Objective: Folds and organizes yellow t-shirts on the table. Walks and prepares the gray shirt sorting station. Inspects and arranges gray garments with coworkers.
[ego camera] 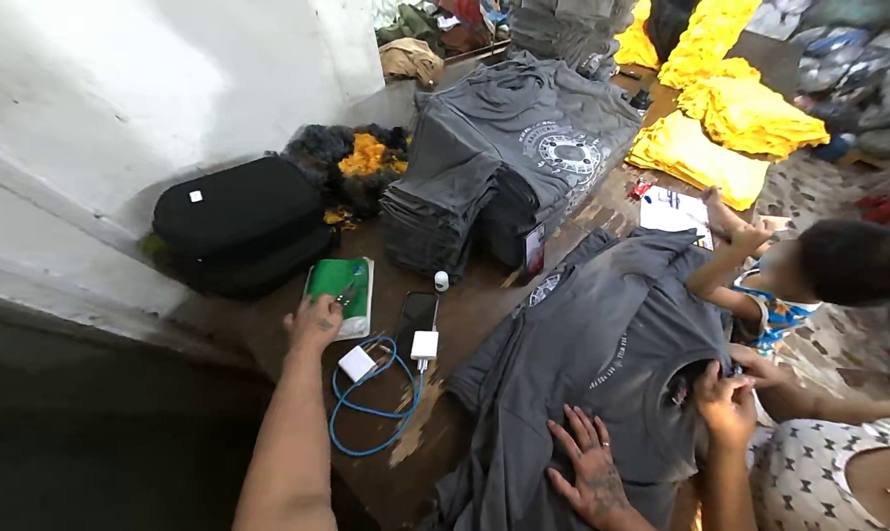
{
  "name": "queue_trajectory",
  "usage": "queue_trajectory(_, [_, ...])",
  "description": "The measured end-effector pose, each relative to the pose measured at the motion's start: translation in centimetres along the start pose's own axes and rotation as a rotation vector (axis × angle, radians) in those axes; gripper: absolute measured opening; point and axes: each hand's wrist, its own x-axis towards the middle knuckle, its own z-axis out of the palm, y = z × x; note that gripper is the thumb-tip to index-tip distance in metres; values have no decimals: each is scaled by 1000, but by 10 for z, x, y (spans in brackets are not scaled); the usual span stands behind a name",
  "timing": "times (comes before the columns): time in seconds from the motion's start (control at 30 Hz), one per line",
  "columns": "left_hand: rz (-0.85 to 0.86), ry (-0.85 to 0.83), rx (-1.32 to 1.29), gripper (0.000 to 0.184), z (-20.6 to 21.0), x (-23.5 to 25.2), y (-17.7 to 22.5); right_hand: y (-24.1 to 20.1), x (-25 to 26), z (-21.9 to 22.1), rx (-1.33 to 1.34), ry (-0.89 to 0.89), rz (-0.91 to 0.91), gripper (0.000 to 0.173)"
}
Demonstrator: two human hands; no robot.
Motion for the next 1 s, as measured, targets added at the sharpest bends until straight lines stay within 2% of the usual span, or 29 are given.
queue_trajectory(0.1, [-132,80,-14,39,-11,-12,38,-2,2,-2,9,-5,5,66])
queue_trajectory(0.2, [-235,-12,-61,41,0,-16,56,-4,0,-1,3,-3,9,68])
queue_trajectory(0.37, [9,-8,-90,37,4,0,6,-1,1,2,-3,16,-5,67])
queue_trajectory(0.43, [38,14,-98,36,-3,4,8,-2,-2,4,-7,28,-10,66])
queue_trajectory(0.47, [38,37,-149,36,-6,0,25,0,-1,4,-5,33,-16,65])
queue_trajectory(0.53, [16,23,-413,38,-10,-21,74,2,1,4,-3,35,-18,66])
queue_trajectory(0.6, [5,-164,-728,40,-3,-52,122,0,1,2,14,18,-15,66])
queue_trajectory(0.63, [29,-273,-782,40,1,-67,141,-1,1,2,20,10,-14,66])
queue_trajectory(0.7, [98,-440,-619,38,3,-91,172,-3,2,0,22,5,-10,67])
queue_trajectory(0.77, [141,-496,-300,40,-3,-106,194,-2,4,-2,13,10,-8,67])
queue_trajectory(0.87, [143,-447,7,44,-6,-106,197,-3,3,-1,5,23,-13,67])
queue_trajectory(1.0, [157,-375,175,46,-1,-82,174,-1,2,0,0,37,-16,65])
